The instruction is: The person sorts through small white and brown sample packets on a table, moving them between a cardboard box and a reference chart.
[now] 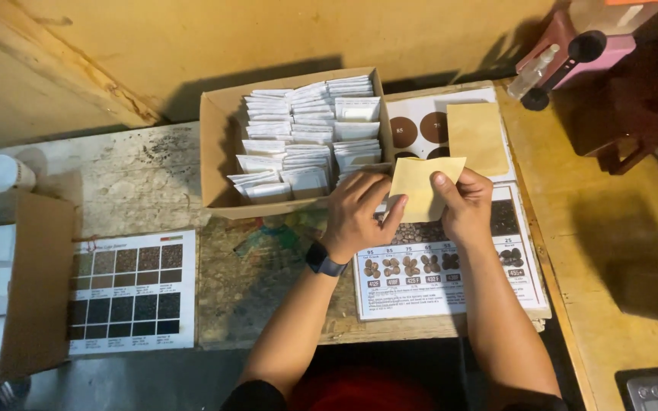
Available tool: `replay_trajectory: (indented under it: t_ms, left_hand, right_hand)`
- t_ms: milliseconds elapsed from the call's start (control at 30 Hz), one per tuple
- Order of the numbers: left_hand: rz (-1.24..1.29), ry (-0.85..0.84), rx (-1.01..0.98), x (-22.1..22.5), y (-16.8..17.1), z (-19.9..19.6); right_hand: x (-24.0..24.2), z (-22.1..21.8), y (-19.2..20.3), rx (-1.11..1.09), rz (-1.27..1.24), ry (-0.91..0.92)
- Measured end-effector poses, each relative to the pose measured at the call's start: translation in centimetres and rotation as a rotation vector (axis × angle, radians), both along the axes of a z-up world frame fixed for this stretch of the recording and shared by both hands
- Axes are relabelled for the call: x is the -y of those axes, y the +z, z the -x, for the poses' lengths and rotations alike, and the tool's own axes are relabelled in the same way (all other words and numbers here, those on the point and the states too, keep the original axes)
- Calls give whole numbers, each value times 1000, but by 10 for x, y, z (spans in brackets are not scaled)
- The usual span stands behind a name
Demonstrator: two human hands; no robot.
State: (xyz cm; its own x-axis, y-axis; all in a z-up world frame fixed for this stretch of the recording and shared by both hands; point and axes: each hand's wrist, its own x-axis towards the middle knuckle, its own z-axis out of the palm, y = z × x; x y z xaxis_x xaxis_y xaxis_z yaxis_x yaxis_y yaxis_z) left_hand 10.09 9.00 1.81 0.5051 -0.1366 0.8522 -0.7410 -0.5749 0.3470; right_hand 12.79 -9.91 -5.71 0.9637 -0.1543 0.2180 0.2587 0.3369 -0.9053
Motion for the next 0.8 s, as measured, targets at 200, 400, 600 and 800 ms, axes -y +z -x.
replay_trajectory:
  t_ms: [200, 400, 600, 800]
  left_hand:
    - [66, -90, -47, 13, 10, -4]
    - [107, -46, -67, 28, 13, 1]
    - [177, 18, -81, 43, 9, 4]
    - [11, -208, -289, 17, 36, 6]
  right_hand:
    - [0, -2, 24, 31, 8, -64]
    - [21, -6, 0, 33, 65, -105]
    - [12, -3, 25, 24, 9, -118]
    - [17, -4, 25, -34, -35, -140]
